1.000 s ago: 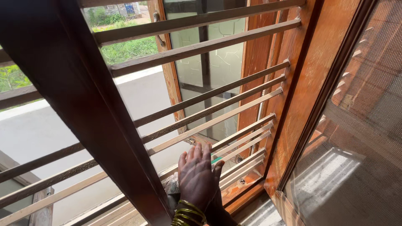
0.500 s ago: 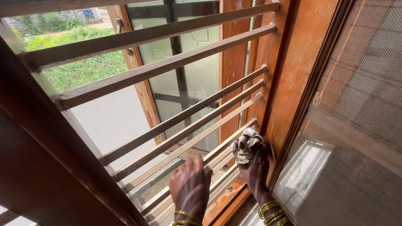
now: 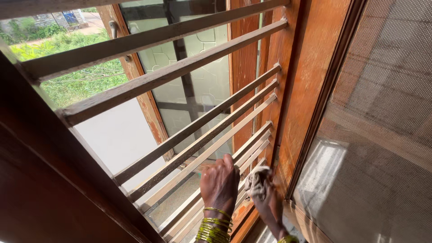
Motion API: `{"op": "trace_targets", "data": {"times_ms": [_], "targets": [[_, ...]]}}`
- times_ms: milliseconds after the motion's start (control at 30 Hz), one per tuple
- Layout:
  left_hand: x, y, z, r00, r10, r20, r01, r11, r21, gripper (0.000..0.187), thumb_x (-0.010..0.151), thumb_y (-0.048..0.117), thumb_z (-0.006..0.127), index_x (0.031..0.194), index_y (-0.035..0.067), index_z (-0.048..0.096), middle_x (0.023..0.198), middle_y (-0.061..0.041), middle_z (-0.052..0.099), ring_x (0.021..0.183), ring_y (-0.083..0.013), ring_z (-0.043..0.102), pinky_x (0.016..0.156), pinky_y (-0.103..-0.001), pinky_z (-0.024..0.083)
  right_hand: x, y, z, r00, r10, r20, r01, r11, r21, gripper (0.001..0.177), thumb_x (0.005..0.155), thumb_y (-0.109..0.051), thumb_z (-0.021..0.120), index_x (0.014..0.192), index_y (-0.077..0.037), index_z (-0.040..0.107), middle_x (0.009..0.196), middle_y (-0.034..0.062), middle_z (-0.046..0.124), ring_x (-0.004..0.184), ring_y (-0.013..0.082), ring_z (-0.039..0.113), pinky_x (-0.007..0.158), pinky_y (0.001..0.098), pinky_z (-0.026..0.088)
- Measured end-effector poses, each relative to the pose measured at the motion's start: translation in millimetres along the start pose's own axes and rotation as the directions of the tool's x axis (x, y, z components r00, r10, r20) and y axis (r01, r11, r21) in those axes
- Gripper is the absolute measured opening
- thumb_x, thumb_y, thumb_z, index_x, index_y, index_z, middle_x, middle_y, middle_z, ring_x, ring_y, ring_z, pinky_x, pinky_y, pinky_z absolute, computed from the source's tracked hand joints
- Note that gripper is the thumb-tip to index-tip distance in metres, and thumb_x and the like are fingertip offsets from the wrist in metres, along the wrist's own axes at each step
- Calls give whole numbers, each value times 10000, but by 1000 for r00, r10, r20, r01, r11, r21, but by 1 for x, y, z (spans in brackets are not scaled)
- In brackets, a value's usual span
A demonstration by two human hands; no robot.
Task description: The person wipes the metal bars and wooden frame of a window using a cloth. They dip the cloth into a bucket of water on the floor to wet it, then continue wiping the window frame and mesh screen. The person also wipes the floor near the window base.
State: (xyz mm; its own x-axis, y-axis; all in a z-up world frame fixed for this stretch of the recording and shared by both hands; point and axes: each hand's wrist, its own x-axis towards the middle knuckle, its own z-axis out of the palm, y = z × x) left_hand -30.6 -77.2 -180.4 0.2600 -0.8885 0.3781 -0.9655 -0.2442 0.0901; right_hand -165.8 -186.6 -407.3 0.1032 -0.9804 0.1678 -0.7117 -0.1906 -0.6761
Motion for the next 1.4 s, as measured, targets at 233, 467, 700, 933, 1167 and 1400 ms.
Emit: {"op": "trace_targets", "data": {"times_ms": [233, 467, 700, 933, 1167, 1400], "targets": [[-1, 0, 0, 957, 129, -260, -93, 985, 146, 155, 875, 155, 609, 731, 126, 559, 597, -14, 569, 508, -145, 553, 529, -332, 477, -23, -17, 66, 988, -156, 15, 154, 983, 97, 559, 883, -417, 771, 1273, -52, 606, 1167, 171, 691, 1029, 325, 666, 880, 444, 552], [-1, -2, 11, 930, 148, -337, -81, 975, 205, 150, 866, 233, 620, 840, 87, 642, 596, 3, 564, 464, -131, 519, 480, -308, 439, -23, 15, 63, 996, -94, -10, 95, 993, 72, 607, 855, -415, 785, 1302, -56, 584, 1201, 182, 668, 1073, 342, 638, 911, 472, 520], [-2, -1, 6, 905, 155, -395, -70, 973, 221, 339, 848, 345, 634, 1028, 64, 691, 689, -25, 619, 547, -146, 595, 542, -303, 467, 50, 30, 37, 1000, 12, -27, -10, 997, 75, 658, 828, -413, 798, 1331, -61, 563, 1236, 193, 645, 1117, 358, 610, 942, 500, 489], [-6, 6, -5, 928, 100, -358, -47, 987, 155, 339, 822, 385, 666, 993, 93, 660, 764, -27, 612, 714, -178, 644, 659, -326, 484, 28, 16, 46, 997, -63, -45, 68, 990, 121, 712, 800, -411, 812, 1361, -65, 541, 1271, 204, 622, 1161, 375, 582, 973, 528, 457], [-5, 8, -6, 928, 84, -362, -19, 984, 179, 306, 824, 382, 683, 963, 113, 644, 758, -20, 589, 733, -185, 643, 675, -334, 476, -53, -13, 81, 972, -225, -62, 231, 966, 119, 768, 773, -409, 825, 1390, -69, 520, 1306, 215, 600, 1205, 392, 554, 1004, 556, 426], [-10, 6, -7, 931, 93, -352, -35, 985, 169, 316, 821, 376, 692, 989, 113, 643, 795, -20, 599, 745, -177, 635, 698, -325, 478, -79, -23, 32, 946, -324, -3, 322, 940, 112, 825, 746, -407, 839, 1419, -73, 498, 1341, 225, 577, 1249, 409, 526, 1035, 584, 394]]}}
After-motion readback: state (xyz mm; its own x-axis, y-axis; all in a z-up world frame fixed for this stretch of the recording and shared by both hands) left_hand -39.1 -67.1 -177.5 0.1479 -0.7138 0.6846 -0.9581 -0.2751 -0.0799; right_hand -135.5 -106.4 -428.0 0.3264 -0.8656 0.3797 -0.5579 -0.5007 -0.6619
